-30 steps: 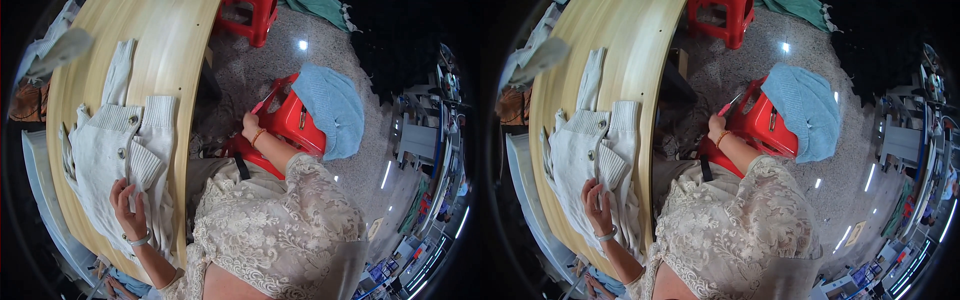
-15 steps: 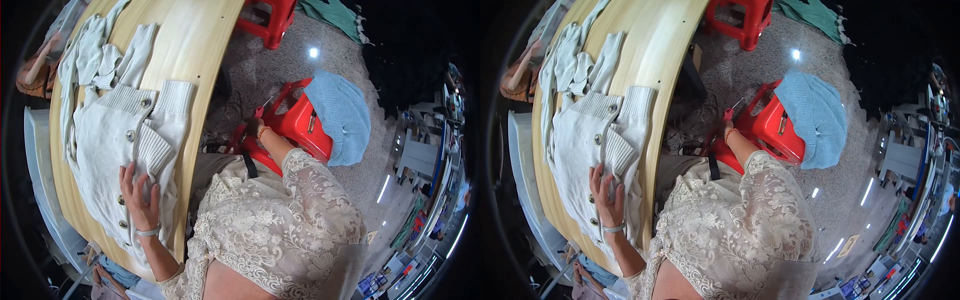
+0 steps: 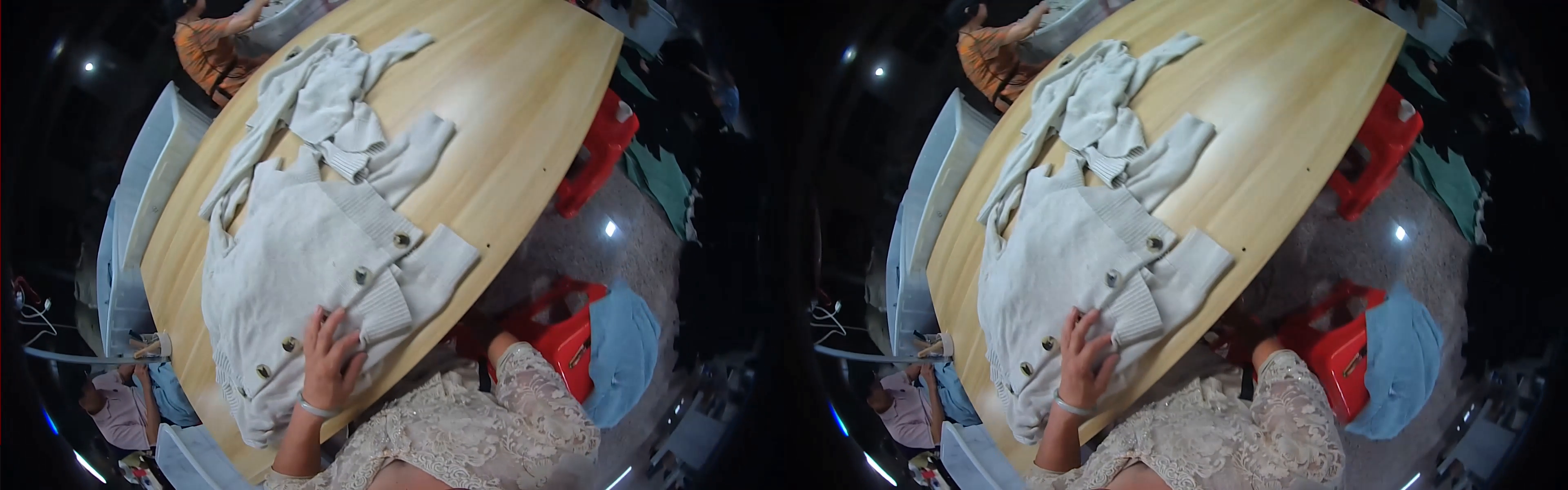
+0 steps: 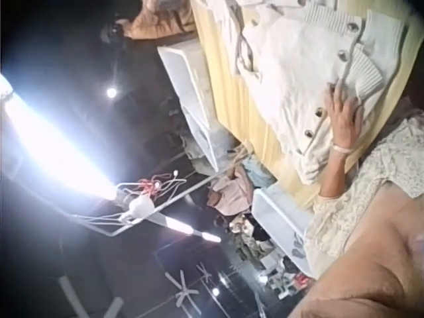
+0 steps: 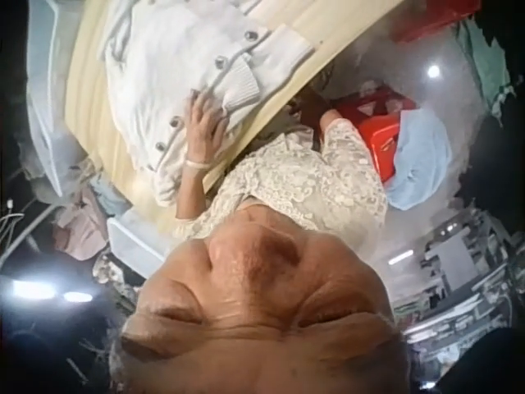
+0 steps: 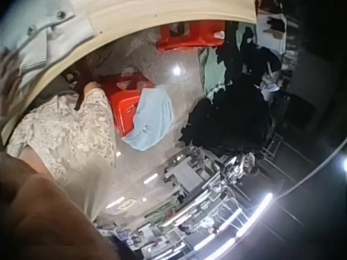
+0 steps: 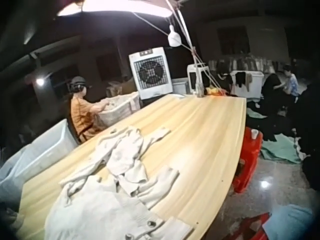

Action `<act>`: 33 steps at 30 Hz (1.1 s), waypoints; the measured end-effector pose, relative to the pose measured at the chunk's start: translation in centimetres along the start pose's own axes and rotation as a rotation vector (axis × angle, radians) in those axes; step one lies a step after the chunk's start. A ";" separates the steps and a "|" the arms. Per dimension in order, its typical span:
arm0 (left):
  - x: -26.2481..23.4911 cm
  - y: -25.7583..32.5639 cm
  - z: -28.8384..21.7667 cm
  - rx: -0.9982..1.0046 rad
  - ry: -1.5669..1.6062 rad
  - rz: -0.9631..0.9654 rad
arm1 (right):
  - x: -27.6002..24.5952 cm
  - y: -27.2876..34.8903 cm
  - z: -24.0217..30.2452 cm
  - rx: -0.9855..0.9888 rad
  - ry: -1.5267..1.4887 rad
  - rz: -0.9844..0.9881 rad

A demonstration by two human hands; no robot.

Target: Trimming loose threads from a knitted sweater using scissors and checking the buttons.

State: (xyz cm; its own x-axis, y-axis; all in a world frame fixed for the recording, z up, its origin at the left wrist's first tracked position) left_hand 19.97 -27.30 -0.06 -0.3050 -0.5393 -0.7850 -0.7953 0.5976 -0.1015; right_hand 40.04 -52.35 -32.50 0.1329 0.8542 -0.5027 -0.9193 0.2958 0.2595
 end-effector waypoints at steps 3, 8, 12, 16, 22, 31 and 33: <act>-0.4 0.3 0.0 -0.035 -0.013 -0.005 | 1.9 -2.2 2.4 -0.028 -0.106 -0.003; -0.2 -0.2 0.3 -0.048 0.013 0.010 | 5.2 -4.4 2.5 -0.013 -0.289 -0.021; -0.2 -0.2 0.8 -0.080 0.024 0.015 | 7.9 -4.9 1.8 0.016 -0.425 -0.026; -0.1 0.0 1.2 -0.098 0.024 0.024 | 10.8 -4.0 -0.1 0.065 -0.554 -0.031; -0.1 -0.3 2.0 -0.122 0.048 0.036 | 13.8 -0.1 -4.8 0.170 -0.731 -0.048; -0.2 -0.3 1.8 -0.087 0.065 0.028 | 10.4 7.5 -11.4 0.260 -0.995 -0.155; -0.2 -0.4 1.5 -0.073 0.070 0.012 | 8.9 9.3 -13.1 0.266 -1.059 -0.188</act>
State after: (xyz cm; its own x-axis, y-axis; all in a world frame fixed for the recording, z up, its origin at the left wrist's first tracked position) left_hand 21.11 -26.54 -0.83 -0.3491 -0.5739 -0.7408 -0.8266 0.5609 -0.0450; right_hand 27.81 -47.58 -45.35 0.6281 0.6823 0.3743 -0.7596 0.4329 0.4854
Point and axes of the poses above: each hand's wrist, its own y-axis away from the middle knuckle, its own x-axis out of the palm, z = x × y, the point moved 9 cm from there along -y, towards the middle knuckle, and after that the axes turned 12 degrees about y, right-handed, at the moved point
